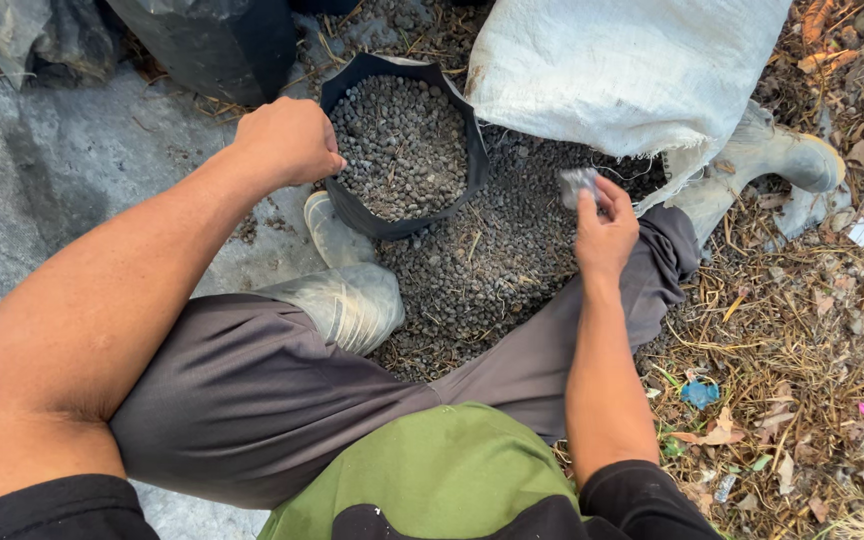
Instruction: The person sits on the ground and uses their hands to place small items from a plastic bag into a black container filled with planting medium, repeatedly reaching into the bag and then pressing the items into the medium.
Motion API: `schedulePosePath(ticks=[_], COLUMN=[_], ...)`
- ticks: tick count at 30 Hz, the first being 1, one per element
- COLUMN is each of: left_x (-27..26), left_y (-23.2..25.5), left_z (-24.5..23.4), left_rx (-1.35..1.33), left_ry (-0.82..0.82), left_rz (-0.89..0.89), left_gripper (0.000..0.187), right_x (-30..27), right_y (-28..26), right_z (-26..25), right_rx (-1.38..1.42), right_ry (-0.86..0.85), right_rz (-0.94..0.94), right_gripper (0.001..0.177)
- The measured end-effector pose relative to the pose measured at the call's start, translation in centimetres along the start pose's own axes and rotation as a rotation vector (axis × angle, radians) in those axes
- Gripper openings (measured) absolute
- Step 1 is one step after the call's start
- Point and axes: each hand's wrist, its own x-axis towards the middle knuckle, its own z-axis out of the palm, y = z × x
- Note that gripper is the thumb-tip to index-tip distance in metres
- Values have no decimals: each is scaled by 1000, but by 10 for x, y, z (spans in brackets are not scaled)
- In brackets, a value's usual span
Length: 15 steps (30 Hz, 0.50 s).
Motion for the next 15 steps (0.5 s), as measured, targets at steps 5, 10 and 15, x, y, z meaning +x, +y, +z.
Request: schedulePosePath(ticks=[5, 10, 15], left_x=[0, 1, 2], left_y=[0, 2, 2], left_z=[0, 0, 1], left_rx=[-3, 17, 19], left_ry=[0, -15, -19], left_rz=[-25, -35, -29], left_gripper=[22, 24, 24], right_x=[10, 10, 6], right_y=[67, 79, 86], right_z=[-15, -9, 5], right_rx=[-376, -535, -499], right_ry=[35, 10, -93], right_rz=[96, 216, 407], right_gripper=[34, 34, 32])
